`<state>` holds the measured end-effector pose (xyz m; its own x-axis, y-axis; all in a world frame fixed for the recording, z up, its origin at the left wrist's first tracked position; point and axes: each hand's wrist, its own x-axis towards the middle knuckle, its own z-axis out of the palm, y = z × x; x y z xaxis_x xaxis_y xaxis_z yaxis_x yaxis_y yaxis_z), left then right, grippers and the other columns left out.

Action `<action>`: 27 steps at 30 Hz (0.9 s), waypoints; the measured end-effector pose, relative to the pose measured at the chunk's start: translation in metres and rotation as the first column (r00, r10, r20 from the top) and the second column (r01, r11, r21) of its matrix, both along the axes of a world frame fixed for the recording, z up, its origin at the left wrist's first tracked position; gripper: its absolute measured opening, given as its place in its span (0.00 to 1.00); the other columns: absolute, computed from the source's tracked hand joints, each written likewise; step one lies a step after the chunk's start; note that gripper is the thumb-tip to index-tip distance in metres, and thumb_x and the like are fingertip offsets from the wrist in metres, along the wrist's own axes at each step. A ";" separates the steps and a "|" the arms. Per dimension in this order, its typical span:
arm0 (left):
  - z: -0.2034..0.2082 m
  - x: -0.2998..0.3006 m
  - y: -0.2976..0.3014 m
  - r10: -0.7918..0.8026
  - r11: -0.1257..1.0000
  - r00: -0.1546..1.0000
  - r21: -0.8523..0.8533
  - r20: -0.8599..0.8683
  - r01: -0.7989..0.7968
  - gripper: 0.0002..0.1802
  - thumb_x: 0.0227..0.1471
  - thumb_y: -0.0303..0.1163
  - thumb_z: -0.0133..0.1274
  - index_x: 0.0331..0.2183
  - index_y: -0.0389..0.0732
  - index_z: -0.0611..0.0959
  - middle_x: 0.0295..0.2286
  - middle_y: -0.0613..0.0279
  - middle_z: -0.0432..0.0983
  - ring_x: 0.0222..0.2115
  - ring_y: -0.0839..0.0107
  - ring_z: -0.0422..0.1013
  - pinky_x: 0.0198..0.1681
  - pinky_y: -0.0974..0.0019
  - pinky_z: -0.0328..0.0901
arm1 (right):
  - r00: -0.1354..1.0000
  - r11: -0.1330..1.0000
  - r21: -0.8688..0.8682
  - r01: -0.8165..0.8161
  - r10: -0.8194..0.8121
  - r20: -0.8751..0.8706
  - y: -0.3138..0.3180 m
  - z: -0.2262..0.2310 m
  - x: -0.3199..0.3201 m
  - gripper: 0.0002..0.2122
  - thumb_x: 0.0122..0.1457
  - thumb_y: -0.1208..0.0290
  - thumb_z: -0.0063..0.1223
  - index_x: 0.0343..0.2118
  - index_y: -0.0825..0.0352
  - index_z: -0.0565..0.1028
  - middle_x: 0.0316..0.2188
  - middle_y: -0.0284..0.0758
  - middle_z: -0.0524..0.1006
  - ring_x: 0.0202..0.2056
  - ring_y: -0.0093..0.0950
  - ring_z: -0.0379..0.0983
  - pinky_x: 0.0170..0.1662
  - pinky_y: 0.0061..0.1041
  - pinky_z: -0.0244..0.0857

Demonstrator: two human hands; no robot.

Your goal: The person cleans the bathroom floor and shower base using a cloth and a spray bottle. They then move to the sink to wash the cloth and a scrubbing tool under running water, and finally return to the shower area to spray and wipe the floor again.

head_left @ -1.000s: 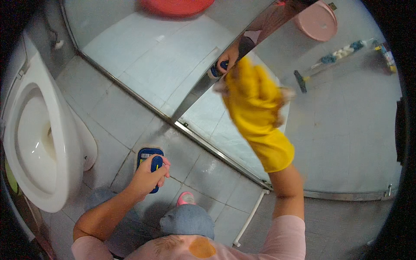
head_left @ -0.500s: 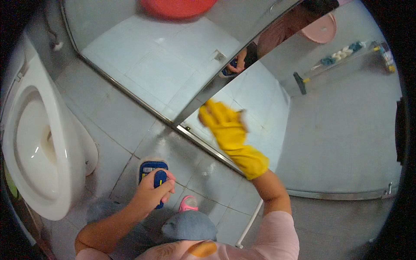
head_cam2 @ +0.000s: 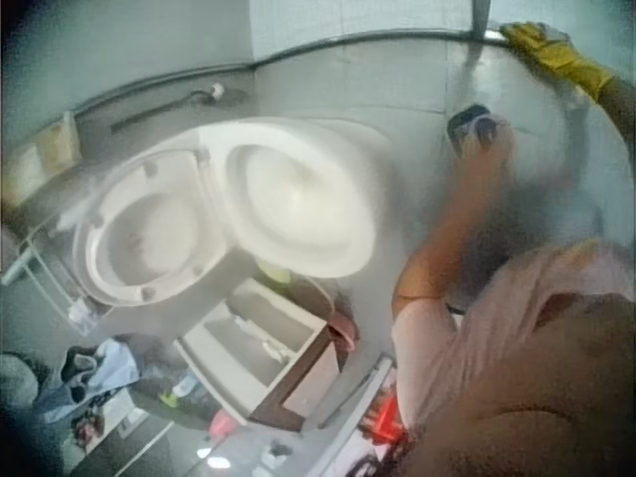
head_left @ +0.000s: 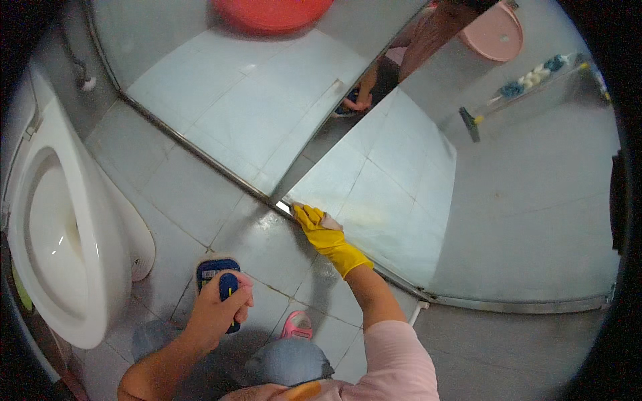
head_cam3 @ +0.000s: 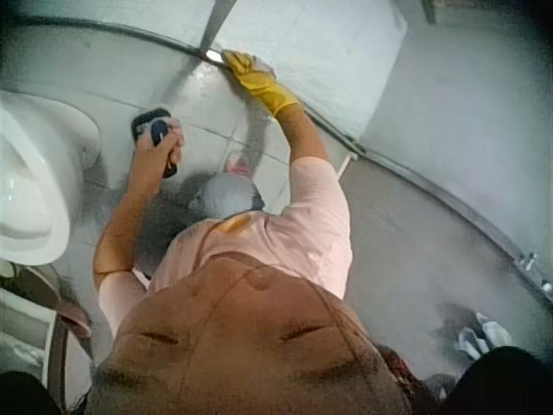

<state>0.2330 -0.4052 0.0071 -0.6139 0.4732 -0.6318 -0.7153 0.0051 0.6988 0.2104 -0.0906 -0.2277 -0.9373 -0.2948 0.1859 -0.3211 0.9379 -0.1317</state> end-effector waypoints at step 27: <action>-0.011 -0.010 -0.010 0.027 0.999 0.988 -0.037 0.151 -0.021 0.05 0.50 0.24 0.48 0.32 0.39 0.70 0.20 0.61 0.67 0.15 0.75 0.60 0.19 0.70 0.56 | 0.927 0.908 0.209 0.364 -0.331 -0.174 0.001 0.211 0.051 0.16 0.51 0.65 0.47 0.44 0.58 0.69 0.31 0.26 0.72 0.28 0.29 0.70 0.33 0.27 0.63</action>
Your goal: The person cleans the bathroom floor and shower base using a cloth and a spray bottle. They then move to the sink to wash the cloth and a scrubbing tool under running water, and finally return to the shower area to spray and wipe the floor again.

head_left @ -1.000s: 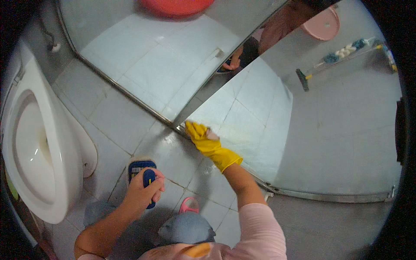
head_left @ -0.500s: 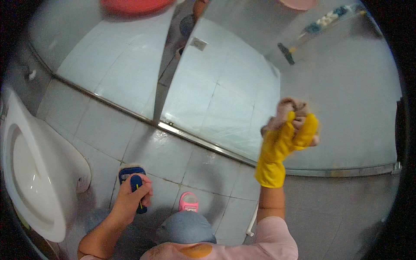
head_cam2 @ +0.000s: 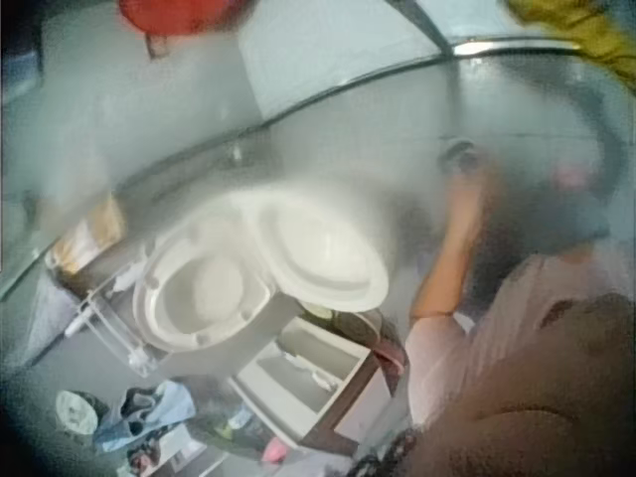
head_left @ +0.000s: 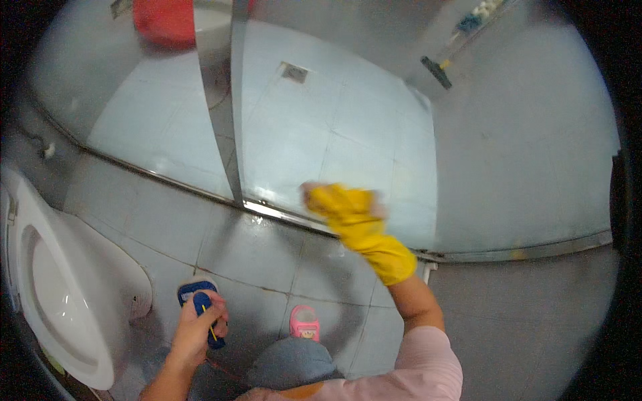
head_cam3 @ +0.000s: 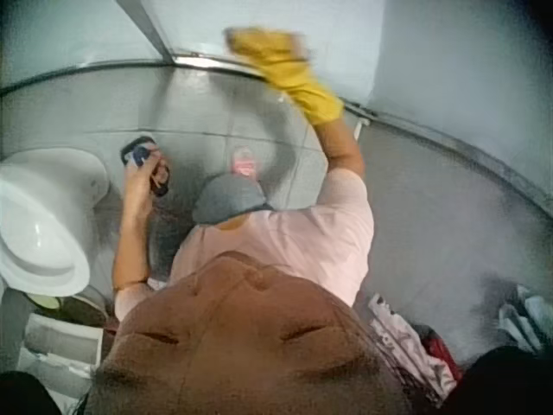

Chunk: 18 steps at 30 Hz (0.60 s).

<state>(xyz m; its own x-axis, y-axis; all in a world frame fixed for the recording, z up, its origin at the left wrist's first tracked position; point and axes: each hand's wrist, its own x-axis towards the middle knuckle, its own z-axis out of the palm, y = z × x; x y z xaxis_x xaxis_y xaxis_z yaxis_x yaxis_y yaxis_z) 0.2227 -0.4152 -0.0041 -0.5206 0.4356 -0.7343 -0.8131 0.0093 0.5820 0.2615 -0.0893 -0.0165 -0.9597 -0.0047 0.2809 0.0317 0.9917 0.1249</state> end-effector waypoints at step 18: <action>0.007 0.009 0.011 -0.031 0.998 0.997 -0.055 -0.068 0.027 0.04 0.52 0.25 0.46 0.33 0.40 0.70 0.20 0.62 0.66 0.14 0.76 0.58 0.18 0.71 0.56 | 0.975 0.771 -0.634 0.063 -0.184 -0.126 0.024 -0.153 0.031 0.18 0.57 0.57 0.40 0.47 0.61 0.66 0.34 0.32 0.73 0.33 0.31 0.69 0.36 0.29 0.62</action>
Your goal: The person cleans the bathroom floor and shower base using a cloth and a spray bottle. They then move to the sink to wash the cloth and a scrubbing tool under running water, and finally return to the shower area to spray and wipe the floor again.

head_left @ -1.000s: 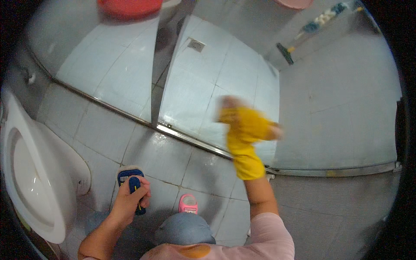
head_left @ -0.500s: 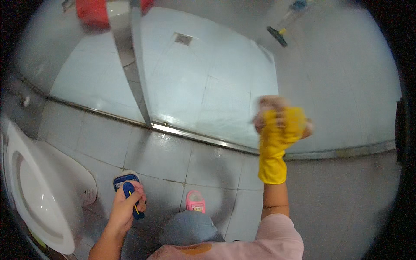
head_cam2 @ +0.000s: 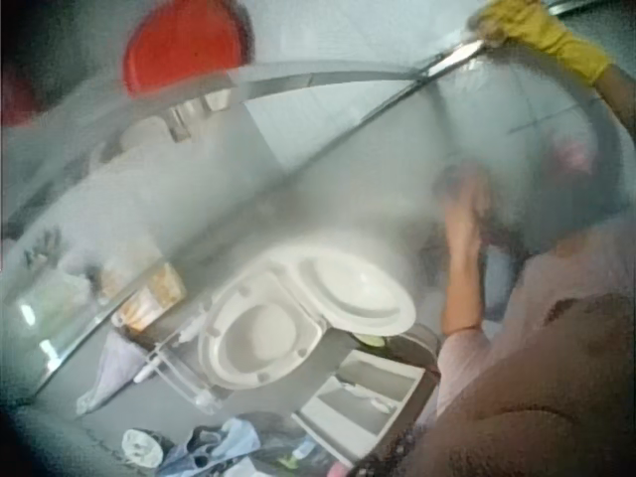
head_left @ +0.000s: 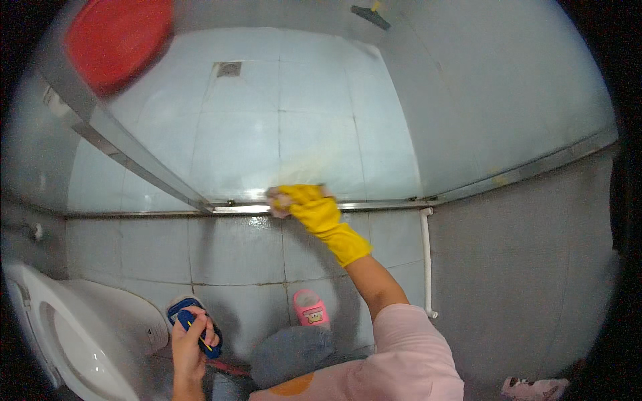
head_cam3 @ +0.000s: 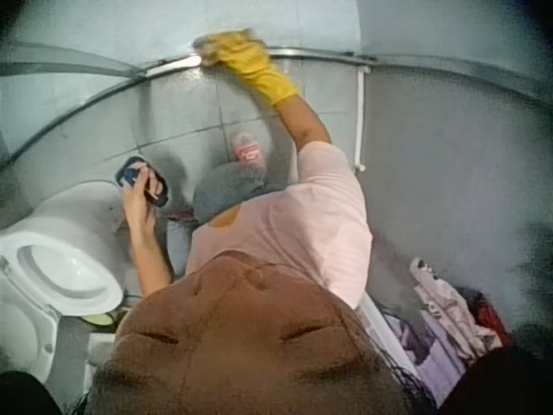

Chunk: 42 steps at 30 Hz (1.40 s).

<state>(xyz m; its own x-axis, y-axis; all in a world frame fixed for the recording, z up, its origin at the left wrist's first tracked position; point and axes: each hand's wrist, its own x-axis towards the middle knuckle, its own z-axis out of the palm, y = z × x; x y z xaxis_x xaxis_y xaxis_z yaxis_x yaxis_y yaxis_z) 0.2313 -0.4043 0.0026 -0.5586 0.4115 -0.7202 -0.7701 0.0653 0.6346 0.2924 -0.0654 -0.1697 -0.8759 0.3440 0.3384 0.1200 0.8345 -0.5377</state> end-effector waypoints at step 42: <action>-0.021 0.012 0.032 -0.122 0.983 0.980 -0.156 -0.155 0.098 0.03 0.52 0.27 0.47 0.31 0.44 0.70 0.20 0.69 0.65 0.18 0.79 0.62 0.18 0.76 0.57 | 0.900 0.910 -0.394 0.130 0.058 0.431 -0.051 0.012 -0.069 0.14 0.55 0.61 0.44 0.41 0.64 0.69 0.39 0.36 0.71 0.38 0.34 0.69 0.40 0.34 0.63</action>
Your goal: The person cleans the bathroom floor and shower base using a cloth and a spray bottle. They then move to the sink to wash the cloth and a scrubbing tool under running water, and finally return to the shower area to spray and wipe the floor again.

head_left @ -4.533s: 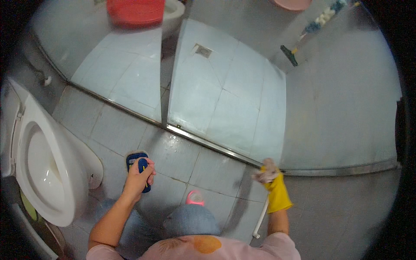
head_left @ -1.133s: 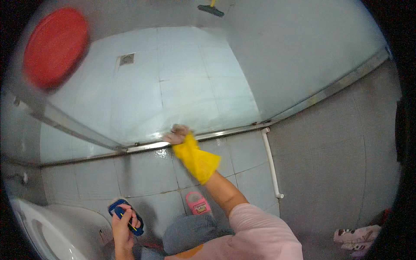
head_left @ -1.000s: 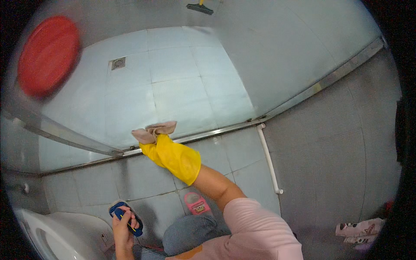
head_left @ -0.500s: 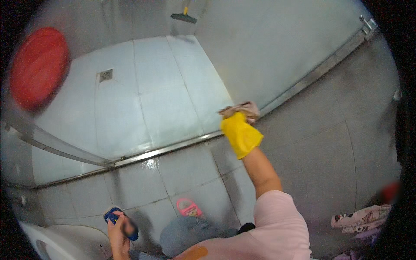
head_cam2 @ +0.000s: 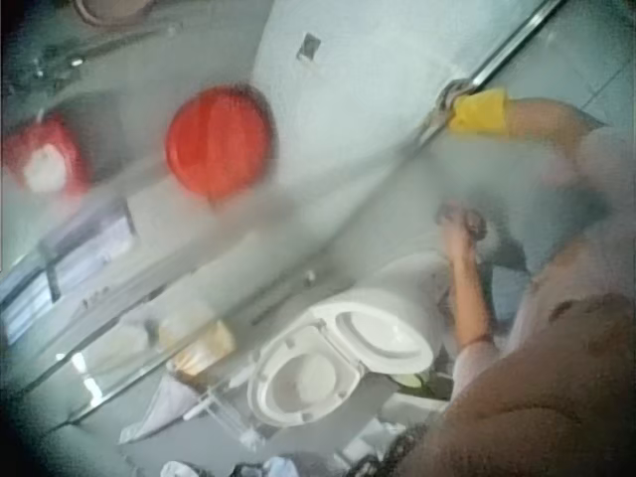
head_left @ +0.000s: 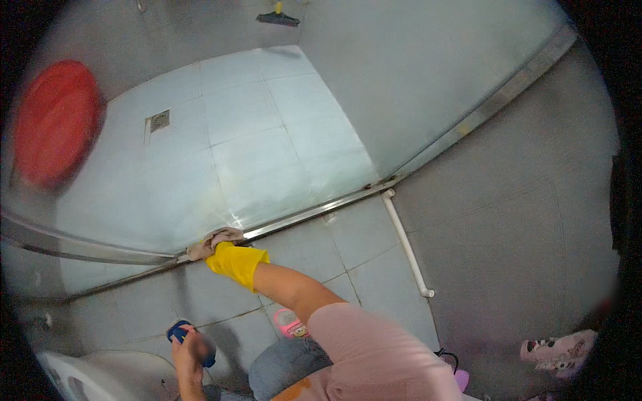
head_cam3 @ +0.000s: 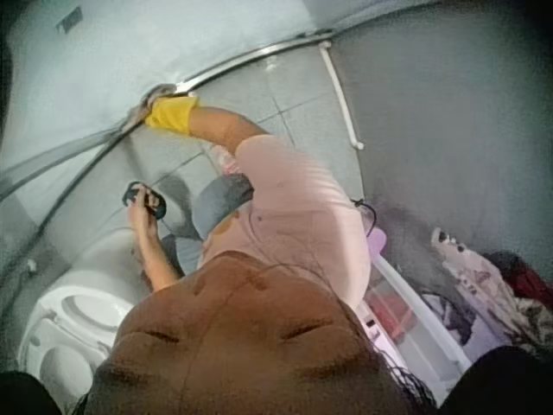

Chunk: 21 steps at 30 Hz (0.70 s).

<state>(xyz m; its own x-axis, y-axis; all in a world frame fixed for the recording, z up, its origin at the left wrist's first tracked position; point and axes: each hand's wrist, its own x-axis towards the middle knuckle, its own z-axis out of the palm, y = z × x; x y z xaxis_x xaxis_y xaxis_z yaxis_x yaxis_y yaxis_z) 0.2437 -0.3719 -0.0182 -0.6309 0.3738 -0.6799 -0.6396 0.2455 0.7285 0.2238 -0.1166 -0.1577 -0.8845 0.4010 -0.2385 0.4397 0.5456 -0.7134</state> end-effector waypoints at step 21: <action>0.031 -0.008 -0.035 -0.055 0.990 0.994 0.133 0.093 0.042 0.05 0.51 0.26 0.47 0.33 0.43 0.72 0.20 0.69 0.67 0.19 0.82 0.61 0.19 0.76 0.57 | 0.592 0.682 0.712 0.169 -0.648 0.480 0.201 -0.023 0.165 0.17 0.55 0.58 0.42 0.42 0.65 0.68 0.41 0.36 0.70 0.41 0.31 0.67 0.42 0.34 0.61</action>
<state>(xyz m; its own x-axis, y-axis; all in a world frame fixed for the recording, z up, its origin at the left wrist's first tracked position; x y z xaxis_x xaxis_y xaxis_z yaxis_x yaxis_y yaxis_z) 0.2355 -0.4071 0.0126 -0.5442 0.4921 -0.6795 -0.6975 0.1847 0.6923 0.3893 0.0847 -0.1807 -0.2679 0.9274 -0.2612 0.9148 0.3299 0.2331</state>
